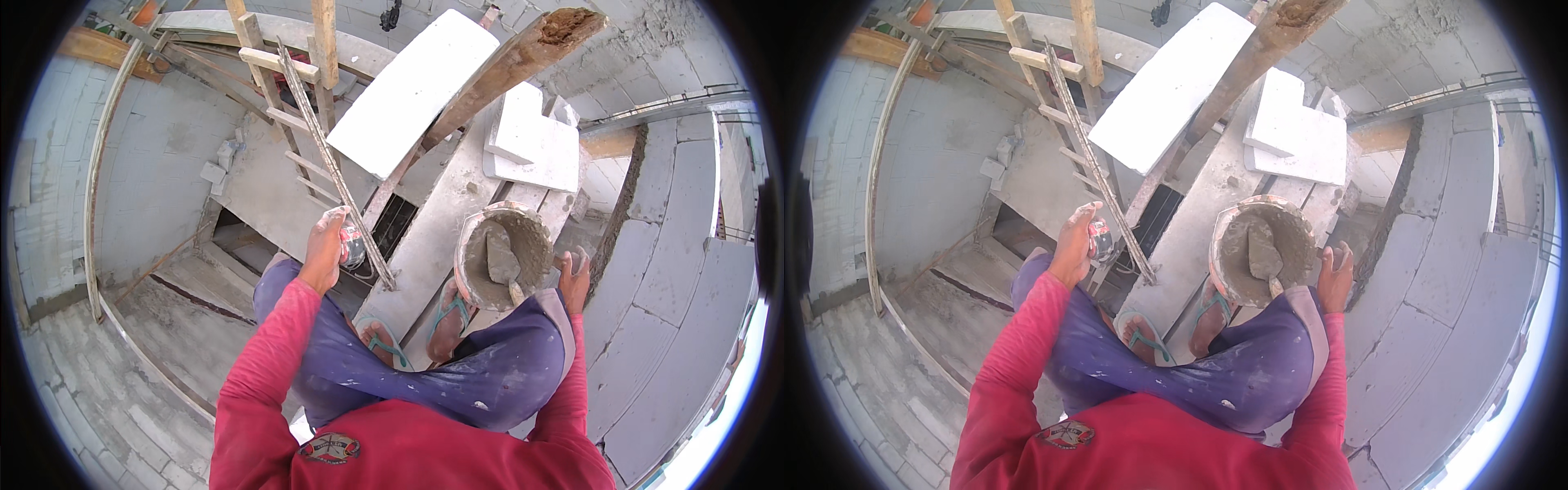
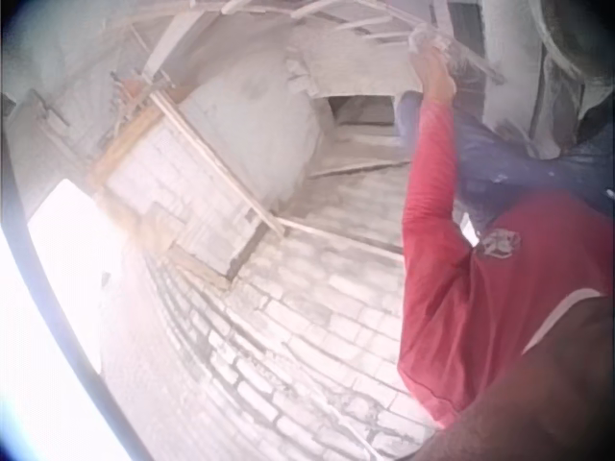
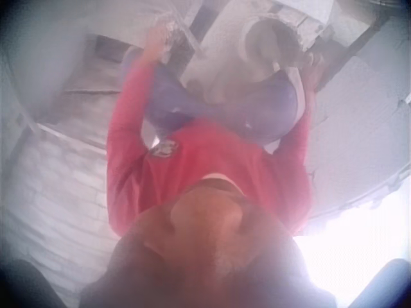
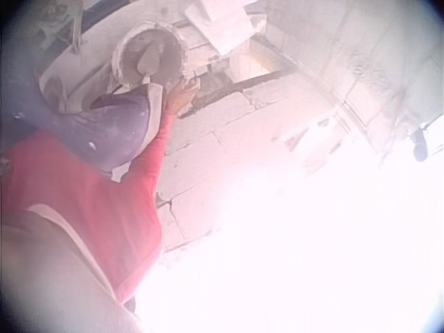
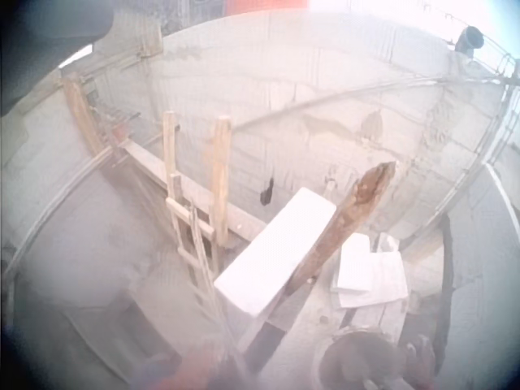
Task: The person applies mortar to a wall using a trowel, then places a white tile onto the mortar and taps it into place with a hammer. The person also uses a tape measure to check dimensions on the wall.
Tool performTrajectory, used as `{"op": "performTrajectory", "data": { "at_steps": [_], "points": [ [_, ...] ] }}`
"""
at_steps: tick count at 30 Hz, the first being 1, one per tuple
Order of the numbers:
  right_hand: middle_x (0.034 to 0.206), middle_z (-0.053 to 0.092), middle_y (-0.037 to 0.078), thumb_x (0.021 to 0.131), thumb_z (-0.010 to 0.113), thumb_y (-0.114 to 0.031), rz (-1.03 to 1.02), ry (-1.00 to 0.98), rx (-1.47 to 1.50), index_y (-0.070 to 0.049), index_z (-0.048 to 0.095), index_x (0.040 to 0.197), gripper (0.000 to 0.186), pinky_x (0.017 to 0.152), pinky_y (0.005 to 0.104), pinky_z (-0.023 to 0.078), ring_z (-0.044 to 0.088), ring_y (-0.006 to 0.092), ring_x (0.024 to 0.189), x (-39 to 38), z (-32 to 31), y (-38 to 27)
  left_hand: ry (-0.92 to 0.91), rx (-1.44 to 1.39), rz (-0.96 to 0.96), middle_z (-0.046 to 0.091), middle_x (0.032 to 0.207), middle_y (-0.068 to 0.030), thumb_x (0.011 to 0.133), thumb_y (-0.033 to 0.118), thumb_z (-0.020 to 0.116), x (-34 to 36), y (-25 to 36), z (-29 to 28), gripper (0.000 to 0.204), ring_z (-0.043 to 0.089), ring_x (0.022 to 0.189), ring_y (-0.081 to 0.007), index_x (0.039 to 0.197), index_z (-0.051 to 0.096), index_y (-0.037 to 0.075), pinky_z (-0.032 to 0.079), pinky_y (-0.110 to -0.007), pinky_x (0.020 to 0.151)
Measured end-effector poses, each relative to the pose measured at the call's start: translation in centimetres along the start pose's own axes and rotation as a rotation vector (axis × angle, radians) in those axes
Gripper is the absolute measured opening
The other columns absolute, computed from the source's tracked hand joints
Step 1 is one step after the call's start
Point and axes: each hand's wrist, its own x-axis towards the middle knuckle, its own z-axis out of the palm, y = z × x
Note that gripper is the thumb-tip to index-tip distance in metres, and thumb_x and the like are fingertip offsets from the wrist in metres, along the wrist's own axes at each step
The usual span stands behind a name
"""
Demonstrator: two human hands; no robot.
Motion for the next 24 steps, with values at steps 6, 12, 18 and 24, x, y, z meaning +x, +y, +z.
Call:
{"op": "performTrajectory", "data": {
  "at_steps": [6, 12, 18, 24],
  "points": [
    [0.101, 0.072, 0.023, 0.100, 0.060, -0.030, -0.493, -0.870, 0.169, 0.002, 0.064, 0.118, 0.037, 0.088, 0.0436, 0.052, 0.070, 0.0384, 0.095, 1.8, 1.5, -21.3, -0.165, 0.063, 0.084, 0.057, 0.087, 0.0016, 0.107, 0.029, 0.050, -1.0, 1.5, 3.3, 0.028, 0.045, 0.053, -0.0023, 0.123, 0.062, 0.009, 0.034, -0.020, 0.043],
    [0.116, 0.069, 0.020, 0.096, 0.062, -0.031, -0.966, -1.057, 0.246, -0.010, 0.052, 0.139, 0.049, 0.097, 0.0448, 0.051, 0.067, 0.0382, 0.105, -4.7, 28.0, -19.6, -0.392, 0.284, 0.364, 0.058, 0.087, -0.0003, 0.106, 0.028, 0.050, -1.9, 4.8, 6.3, 0.031, 0.051, 0.058, -0.0045, 0.127, 0.059, 0.007, 0.039, -0.023, 0.048],
    [0.102, 0.072, 0.021, 0.095, 0.065, -0.025, -0.566, -0.726, 0.263, -0.001, 0.044, 0.140, 0.055, 0.090, 0.0458, 0.055, 0.071, 0.0368, 0.094, -13.1, 42.3, -19.1, -0.383, 0.418, 0.572, 0.063, 0.077, -0.0081, 0.101, 0.026, 0.053, -4.9, 6.0, 5.7, 0.032, 0.063, 0.067, -0.0178, 0.123, 0.059, 0.004, 0.048, -0.037, 0.063],
    [0.100, 0.070, 0.028, 0.091, 0.066, -0.025, -0.281, -0.696, 0.066, 0.004, 0.055, 0.123, 0.044, 0.087, 0.0499, 0.052, 0.067, 0.0456, 0.097, -14.8, 39.7, -23.9, -0.441, 0.404, 0.539, 0.064, 0.065, -0.0093, 0.100, 0.025, 0.055, -6.8, 4.9, 5.1, 0.034, 0.062, 0.056, -0.0177, 0.124, 0.060, 0.002, 0.050, -0.035, 0.060]
  ]
}}
